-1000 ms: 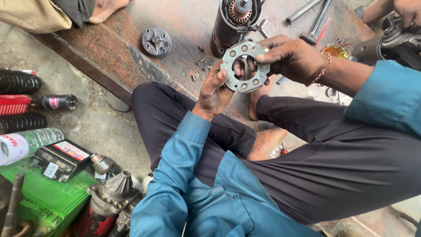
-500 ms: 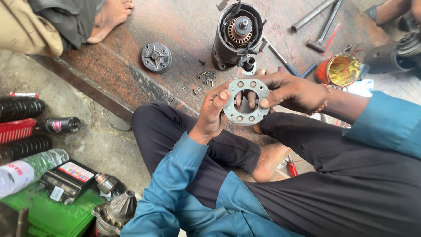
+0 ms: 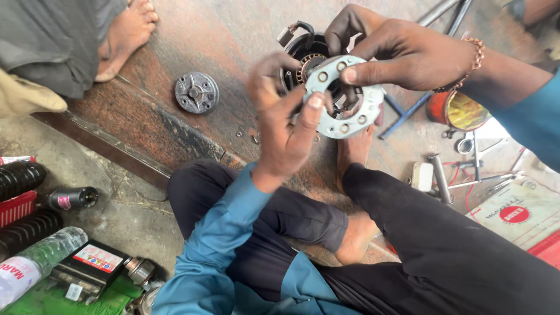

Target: The person sits on the floor of a repair workshop disassembling and reassembling an automotive starter motor. They separate the housing from the armature, use a screwdriver and hammer on the assembly, handle small screws and brackets, and fit a metal end plate back onto the unit by hand.

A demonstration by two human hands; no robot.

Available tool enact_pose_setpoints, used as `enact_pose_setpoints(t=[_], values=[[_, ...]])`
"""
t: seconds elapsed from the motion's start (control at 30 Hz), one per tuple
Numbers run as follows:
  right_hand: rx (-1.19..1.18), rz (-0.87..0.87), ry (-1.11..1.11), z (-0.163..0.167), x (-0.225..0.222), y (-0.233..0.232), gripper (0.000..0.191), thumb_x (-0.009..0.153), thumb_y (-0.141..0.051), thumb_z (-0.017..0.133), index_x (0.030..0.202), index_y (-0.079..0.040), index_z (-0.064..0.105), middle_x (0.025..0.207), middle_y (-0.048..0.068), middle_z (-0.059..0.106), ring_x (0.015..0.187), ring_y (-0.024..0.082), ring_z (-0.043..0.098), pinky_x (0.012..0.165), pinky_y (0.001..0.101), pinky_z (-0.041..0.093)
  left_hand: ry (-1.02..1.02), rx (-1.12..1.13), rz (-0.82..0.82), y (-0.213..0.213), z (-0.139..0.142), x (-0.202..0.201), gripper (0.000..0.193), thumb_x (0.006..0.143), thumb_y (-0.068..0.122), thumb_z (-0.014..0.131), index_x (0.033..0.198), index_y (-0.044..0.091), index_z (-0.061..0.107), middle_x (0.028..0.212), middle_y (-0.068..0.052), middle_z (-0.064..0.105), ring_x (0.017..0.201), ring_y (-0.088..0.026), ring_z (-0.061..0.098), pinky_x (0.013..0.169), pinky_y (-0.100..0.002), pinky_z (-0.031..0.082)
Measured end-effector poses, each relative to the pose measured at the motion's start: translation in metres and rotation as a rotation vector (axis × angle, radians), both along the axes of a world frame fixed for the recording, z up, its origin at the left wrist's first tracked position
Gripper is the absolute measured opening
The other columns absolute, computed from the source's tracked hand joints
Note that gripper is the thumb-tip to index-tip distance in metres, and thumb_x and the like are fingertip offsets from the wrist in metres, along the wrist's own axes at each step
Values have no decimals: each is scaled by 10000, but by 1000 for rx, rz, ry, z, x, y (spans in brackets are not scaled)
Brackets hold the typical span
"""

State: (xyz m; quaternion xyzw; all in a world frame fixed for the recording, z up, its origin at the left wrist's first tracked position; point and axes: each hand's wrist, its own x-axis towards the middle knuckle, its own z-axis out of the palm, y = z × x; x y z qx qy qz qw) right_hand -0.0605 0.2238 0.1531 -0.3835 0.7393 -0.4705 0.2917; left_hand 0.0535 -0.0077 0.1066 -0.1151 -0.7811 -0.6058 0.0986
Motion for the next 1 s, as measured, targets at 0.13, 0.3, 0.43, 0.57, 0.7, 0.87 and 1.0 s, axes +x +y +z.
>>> enact_pose_setpoints(t=[0.13, 0.3, 0.43, 0.57, 0.7, 0.87, 1.0], values=[[49, 15, -98, -20, -26, -3, 311, 1020, -324, 638, 979, -52, 783, 1102, 41, 596, 1105, 157, 520, 935, 342, 443, -3, -123, -14, -10, -15, -23, 405, 1080, 419, 550, 971, 127, 810, 1388, -123, 416, 1369, -238, 312, 1156, -420, 276], [14, 13, -127, -36, -46, -4, 312, 1018, -326, 647, 1038, -42, 774, 1135, 37, 581, 1127, 159, 493, 934, 343, 428, -18, -89, -78, -17, -29, -47, 374, 1071, 406, 582, 940, 140, 811, 1412, -127, 418, 1383, -249, 308, 1226, -429, 217], [-20, 30, -16, -45, -49, -8, 307, 997, -326, 680, 1064, -44, 781, 1135, 48, 571, 1120, 167, 489, 932, 349, 407, -21, -145, -71, -24, -34, -52, 350, 1040, 436, 643, 981, 156, 845, 1385, -83, 438, 1354, -228, 322, 1225, -425, 212], [-21, 43, 8, -52, -53, -9, 317, 997, -334, 684, 1089, -46, 778, 1087, 37, 567, 1068, 163, 485, 896, 351, 410, -54, -107, -97, -28, -43, -59, 355, 1021, 454, 665, 959, 158, 850, 1357, -43, 439, 1314, -204, 340, 1148, -393, 273], [-3, 54, -1, -56, -56, -7, 325, 1009, -345, 670, 1046, -39, 772, 1041, 29, 565, 1039, 160, 490, 875, 347, 415, -80, -45, -129, -26, -51, -63, 363, 1009, 466, 668, 944, 163, 858, 1298, -19, 421, 1265, -190, 339, 1008, -342, 342], [16, 63, -29, -56, -56, -6, 343, 1004, -341, 668, 1019, -19, 785, 977, 32, 568, 951, 145, 500, 773, 332, 418, -111, 82, -189, -28, -56, -66, 349, 988, 441, 699, 952, 130, 852, 1237, -9, 402, 1218, -161, 362, 948, -305, 370], [113, 62, -148, -63, -58, -5, 348, 983, -328, 689, 1000, 4, 792, 820, 30, 569, 813, 122, 496, 651, 321, 410, -159, 213, -205, -25, -57, -63, 308, 968, 391, 733, 941, 104, 839, 1149, 3, 362, 1118, -138, 378, 913, -273, 386]])
